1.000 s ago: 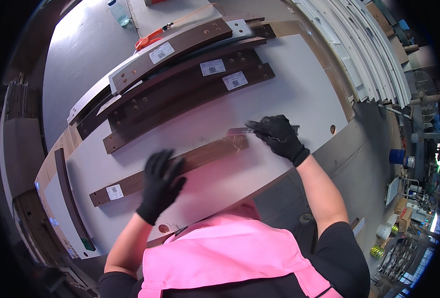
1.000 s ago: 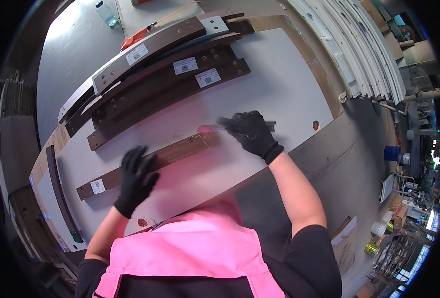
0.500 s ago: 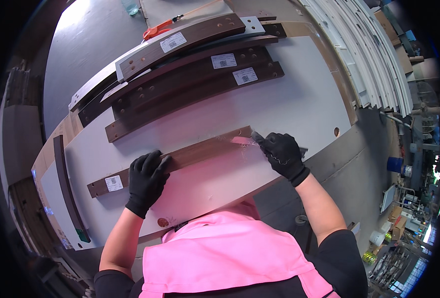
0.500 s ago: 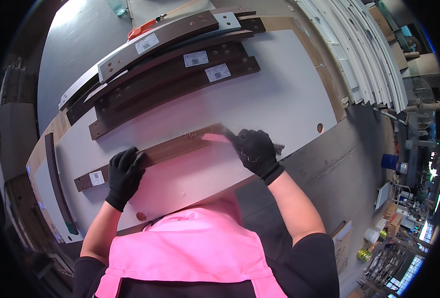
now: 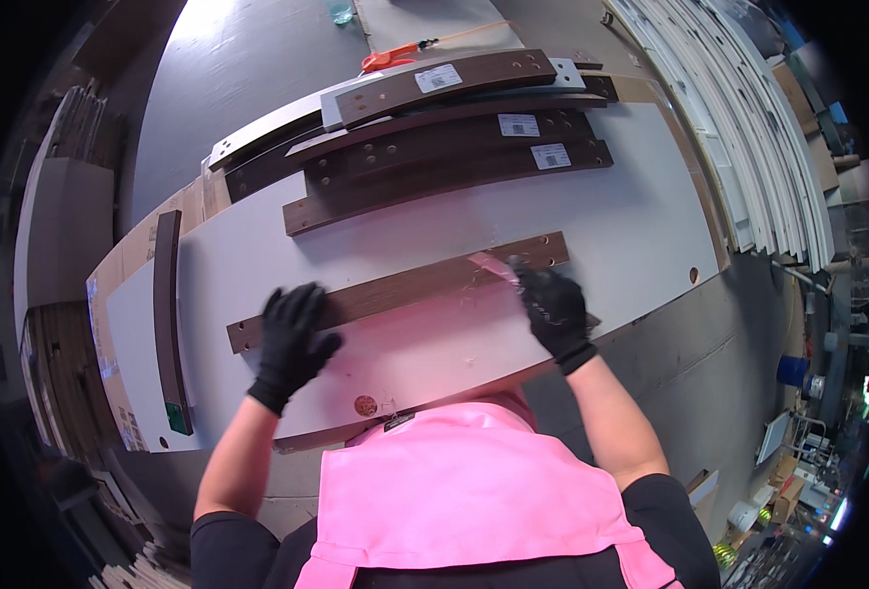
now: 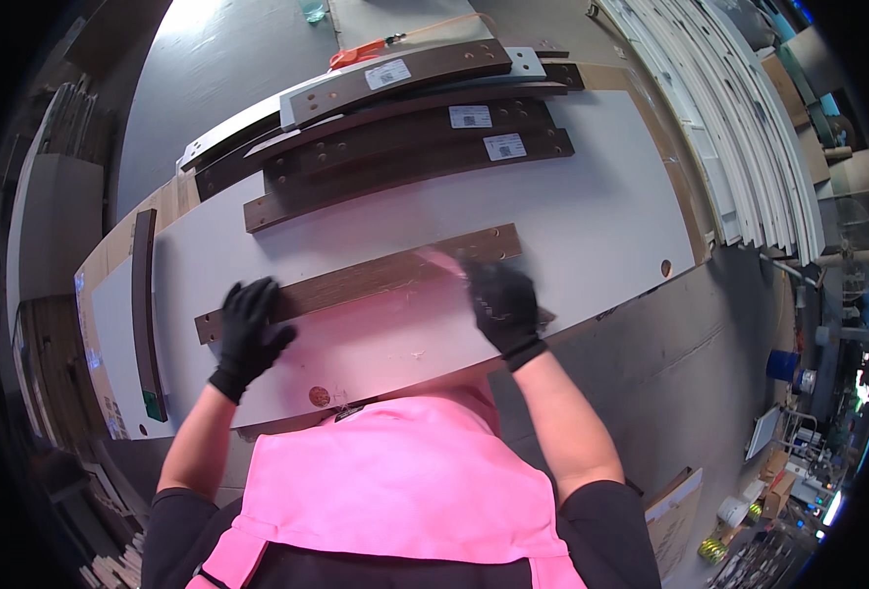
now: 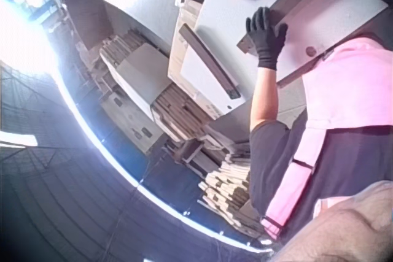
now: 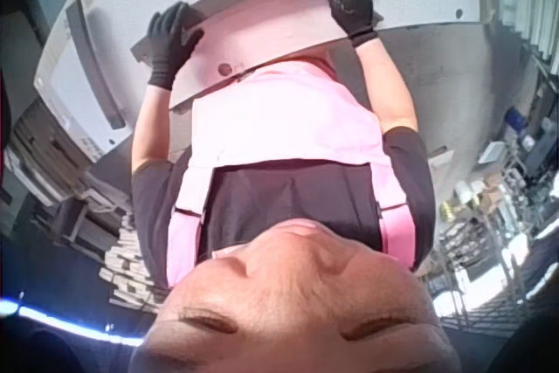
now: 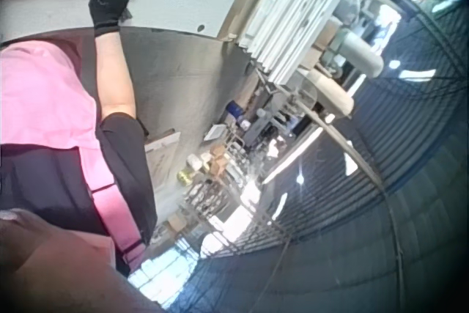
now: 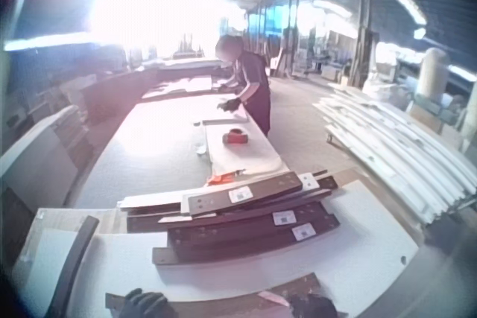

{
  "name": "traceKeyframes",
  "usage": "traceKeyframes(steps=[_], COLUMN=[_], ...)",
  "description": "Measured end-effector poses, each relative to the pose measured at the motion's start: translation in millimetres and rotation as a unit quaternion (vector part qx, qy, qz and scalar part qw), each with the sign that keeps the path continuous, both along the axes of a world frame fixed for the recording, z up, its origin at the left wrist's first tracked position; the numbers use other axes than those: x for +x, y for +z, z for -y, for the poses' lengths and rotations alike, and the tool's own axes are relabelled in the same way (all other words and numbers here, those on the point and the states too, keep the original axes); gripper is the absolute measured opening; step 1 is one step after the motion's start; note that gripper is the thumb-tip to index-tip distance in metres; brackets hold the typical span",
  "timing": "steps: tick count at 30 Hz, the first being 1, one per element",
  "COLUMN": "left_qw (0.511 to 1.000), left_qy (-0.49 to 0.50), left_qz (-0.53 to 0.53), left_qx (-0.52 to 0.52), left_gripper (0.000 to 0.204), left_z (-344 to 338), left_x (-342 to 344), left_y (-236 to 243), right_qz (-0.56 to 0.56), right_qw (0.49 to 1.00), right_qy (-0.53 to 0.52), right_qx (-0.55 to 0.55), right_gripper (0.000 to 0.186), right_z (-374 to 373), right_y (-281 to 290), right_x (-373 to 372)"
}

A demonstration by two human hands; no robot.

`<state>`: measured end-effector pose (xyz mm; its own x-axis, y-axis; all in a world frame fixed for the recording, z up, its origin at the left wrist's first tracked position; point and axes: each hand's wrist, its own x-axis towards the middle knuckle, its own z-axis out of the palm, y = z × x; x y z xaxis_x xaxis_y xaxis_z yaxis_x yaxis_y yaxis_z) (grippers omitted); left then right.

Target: The person applies adhesive edge banding to the edges of wooden panels. They position the strip, press it along the edge, and use a small tool to smooth and secure the banding. The person handles multiple panels one at a time on a workbench.

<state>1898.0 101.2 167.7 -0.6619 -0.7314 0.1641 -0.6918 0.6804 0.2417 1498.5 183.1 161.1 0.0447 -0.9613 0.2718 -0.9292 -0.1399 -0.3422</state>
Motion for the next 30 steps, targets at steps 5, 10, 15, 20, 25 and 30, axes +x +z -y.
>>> traceKeyframes(steps=[5, 10, 15, 20, 25, 30], left_qw=[0.997, 0.999, 0.993, 0.978, 0.956, 0.962], left_qy=[0.054, 0.027, 0.008, -0.009, -0.066, -0.074], left_qz=[-0.007, -0.045, -0.104, -0.077, -0.111, -0.054], left_qx=[0.046, 0.014, 0.06, 0.194, 0.264, 0.257], left_gripper=[0.062, 0.063, 0.055, 0.024, 0.018, 0.017], left_z=[-2.0, 1.1, 7.2, 52.4, 77.2, 91.8], left_x=[56.5, -18.3, -51.8, -15.4, -12.3, -17.8], left_y=[-5.7, -21.6, -11.6, -14.6, -22.4, -19.4], right_qz=[-0.043, -0.039, -0.056, -0.059, -0.045, -0.056], right_qw=[0.996, 0.997, 0.995, 0.996, 0.994, 0.996], right_qy=[0.076, 0.062, 0.087, 0.065, 0.1, 0.062], right_qx=[-0.011, -0.029, -0.003, -0.002, -0.001, -0.02], right_gripper=[0.055, 0.05, 0.051, 0.043, 0.053, 0.054], right_z=[-2.8, 7.7, 9.8, 6.3, 6.0, 7.5], right_y=[-16.3, -12.2, -1.5, -0.6, -15.0, -17.3], right_x=[-6.7, 33.7, 73.5, 57.3, 90.5, 117.1])
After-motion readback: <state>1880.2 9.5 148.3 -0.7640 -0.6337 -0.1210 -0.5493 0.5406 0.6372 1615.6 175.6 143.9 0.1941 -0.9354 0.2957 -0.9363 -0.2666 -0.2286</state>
